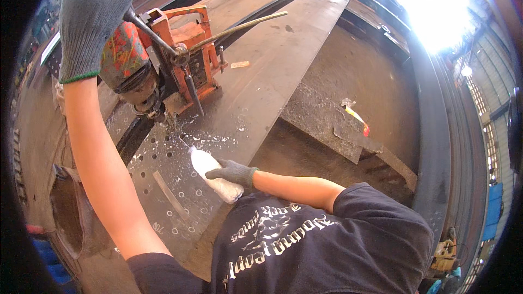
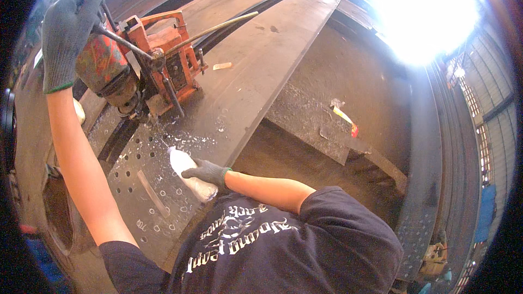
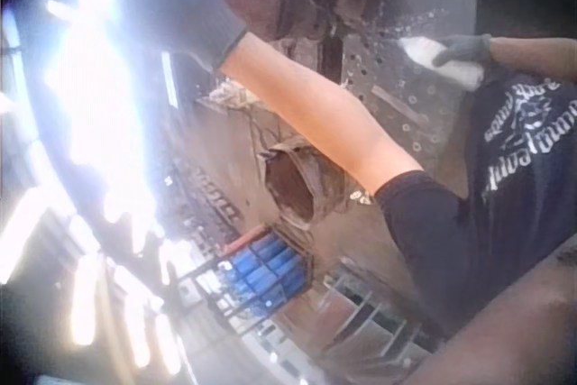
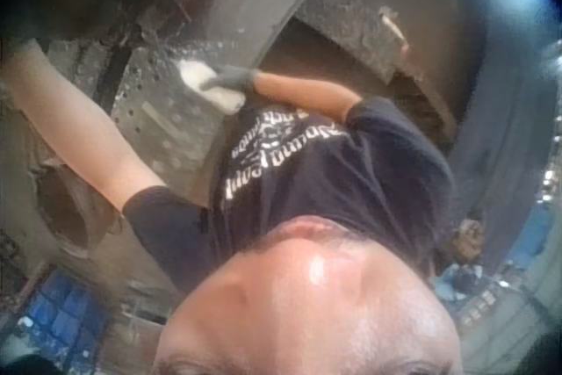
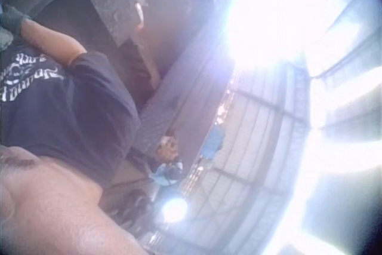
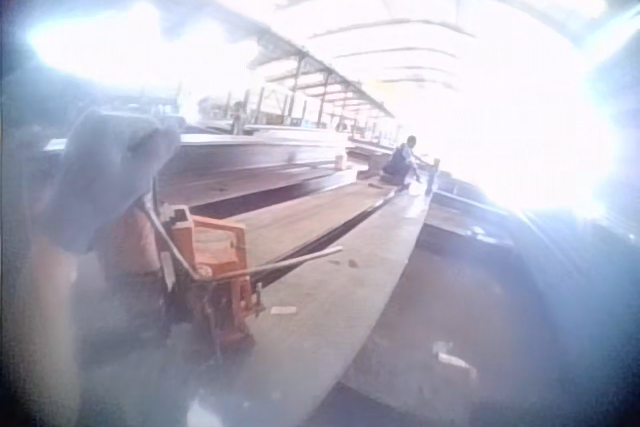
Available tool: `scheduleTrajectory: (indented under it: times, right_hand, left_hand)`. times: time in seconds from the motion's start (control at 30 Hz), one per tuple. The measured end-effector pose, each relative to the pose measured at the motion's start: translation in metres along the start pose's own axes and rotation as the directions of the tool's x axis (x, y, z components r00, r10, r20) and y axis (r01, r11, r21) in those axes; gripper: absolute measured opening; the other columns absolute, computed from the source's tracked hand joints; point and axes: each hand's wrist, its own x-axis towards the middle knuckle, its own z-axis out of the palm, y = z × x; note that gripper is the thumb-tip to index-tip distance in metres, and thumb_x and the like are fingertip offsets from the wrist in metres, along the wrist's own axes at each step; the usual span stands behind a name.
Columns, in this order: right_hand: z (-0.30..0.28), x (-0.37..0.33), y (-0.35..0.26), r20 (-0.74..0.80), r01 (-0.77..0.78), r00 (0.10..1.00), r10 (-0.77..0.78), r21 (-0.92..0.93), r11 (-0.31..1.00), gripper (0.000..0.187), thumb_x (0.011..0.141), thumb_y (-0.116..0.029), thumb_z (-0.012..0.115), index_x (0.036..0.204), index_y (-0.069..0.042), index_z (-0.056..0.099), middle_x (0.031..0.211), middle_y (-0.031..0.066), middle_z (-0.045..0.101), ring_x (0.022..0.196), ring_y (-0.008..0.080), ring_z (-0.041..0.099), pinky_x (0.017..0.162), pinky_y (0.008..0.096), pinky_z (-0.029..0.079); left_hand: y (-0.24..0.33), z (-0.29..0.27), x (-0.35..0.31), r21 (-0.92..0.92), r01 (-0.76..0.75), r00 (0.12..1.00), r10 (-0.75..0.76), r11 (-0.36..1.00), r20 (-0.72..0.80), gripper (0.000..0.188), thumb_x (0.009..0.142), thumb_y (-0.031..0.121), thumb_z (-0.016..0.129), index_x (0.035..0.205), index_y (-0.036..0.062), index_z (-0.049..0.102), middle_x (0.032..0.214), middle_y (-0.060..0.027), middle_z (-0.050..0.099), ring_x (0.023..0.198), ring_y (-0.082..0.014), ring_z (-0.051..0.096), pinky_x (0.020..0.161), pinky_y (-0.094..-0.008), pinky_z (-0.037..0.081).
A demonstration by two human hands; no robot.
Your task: The person operates a portable drill press on a large metal plate, applying liquid from a bottle to the drill site and repositioning the machine to drill multiple holes. The person also uses a small wooden stick to clear debris from the holes.
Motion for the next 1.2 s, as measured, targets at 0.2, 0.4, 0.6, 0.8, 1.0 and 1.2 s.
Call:
scheduleTrajectory:
  times: [0.2, 0.4, 0.6, 0.8, 1.0, 1.2]
  right_hand:
    - [0.004, -0.013, -0.013, 0.003, -0.04, 0.999, 0.04, 0.002, 0.999, 0.073, 0.091, -0.036, 0.074, 0.152, -0.002, 0.051, 0.135, 0.0136, 0.066, 0.117, 0.0209, 0.064, 0.1, 0.0371, 0.053]
    - [0.006, -0.003, -0.003, 0.001, 0.004, 1.0, -0.004, 0.017, 1.0, 0.076, 0.091, -0.034, 0.075, 0.155, -0.004, 0.048, 0.137, 0.0127, 0.064, 0.118, 0.0203, 0.063, 0.099, 0.0371, 0.053]
    - [0.008, -0.003, 0.001, -0.025, 0.053, 0.998, -0.051, 0.109, 0.993, 0.082, 0.085, -0.049, 0.076, 0.149, -0.001, 0.056, 0.136, 0.019, 0.068, 0.12, 0.0279, 0.066, 0.104, 0.04, 0.051]
    - [0.007, -0.009, -0.008, 0.026, -0.037, 0.999, 0.035, 0.067, 0.997, 0.074, 0.093, -0.036, 0.073, 0.154, -0.002, 0.049, 0.14, 0.0137, 0.063, 0.12, 0.0213, 0.063, 0.103, 0.0366, 0.052]
    - [0.007, -0.01, -0.01, 0.018, -0.007, 1.0, 0.006, 0.033, 0.999, 0.075, 0.092, -0.038, 0.074, 0.153, -0.002, 0.05, 0.138, 0.0141, 0.065, 0.119, 0.0215, 0.064, 0.102, 0.0367, 0.052]
    - [0.009, -0.013, -0.011, -0.008, 0.016, 1.0, -0.016, 0.076, 0.997, 0.083, 0.085, -0.048, 0.075, 0.15, 0.0, 0.054, 0.139, 0.0202, 0.066, 0.124, 0.0293, 0.065, 0.106, 0.0408, 0.05]
  left_hand:
    - [-0.042, 0.001, 0.006, 0.11, 0.063, 0.984, -0.08, 0.992, 0.161, 0.042, 0.104, 0.049, 0.064, 0.114, 0.0112, 0.079, 0.07, -0.003, 0.066, 0.062, -0.0088, 0.065, 0.064, -0.0302, 0.053]
    - [-0.041, -0.002, 0.003, 0.054, 0.069, 0.984, -0.077, 0.996, 0.162, 0.044, 0.103, 0.051, 0.064, 0.112, 0.0108, 0.08, 0.071, -0.0033, 0.067, 0.064, -0.0093, 0.066, 0.065, -0.0297, 0.053]
    - [-0.043, -0.003, 0.006, 0.106, 0.058, 0.98, -0.077, 0.993, 0.181, 0.044, 0.103, 0.051, 0.064, 0.117, 0.0117, 0.079, 0.073, -0.0032, 0.069, 0.065, -0.01, 0.066, 0.066, -0.0294, 0.053]
    - [-0.052, -0.003, 0.002, 0.088, -0.014, 0.993, 0.003, 0.996, 0.114, 0.044, 0.104, 0.05, 0.064, 0.121, 0.0121, 0.078, 0.074, -0.0037, 0.069, 0.065, -0.0105, 0.066, 0.067, -0.0301, 0.054]
    - [-0.05, -0.005, 0.002, 0.115, -0.031, 0.994, 0.019, 0.993, 0.105, 0.042, 0.104, 0.048, 0.064, 0.116, 0.0115, 0.079, 0.073, -0.0043, 0.069, 0.064, -0.009, 0.066, 0.065, -0.0286, 0.053]
    - [-0.042, -0.005, 0.003, 0.104, -0.052, 0.992, 0.04, 0.993, 0.119, 0.041, 0.105, 0.047, 0.064, 0.107, 0.0083, 0.078, 0.07, -0.0039, 0.067, 0.061, -0.0086, 0.066, 0.062, -0.0284, 0.053]
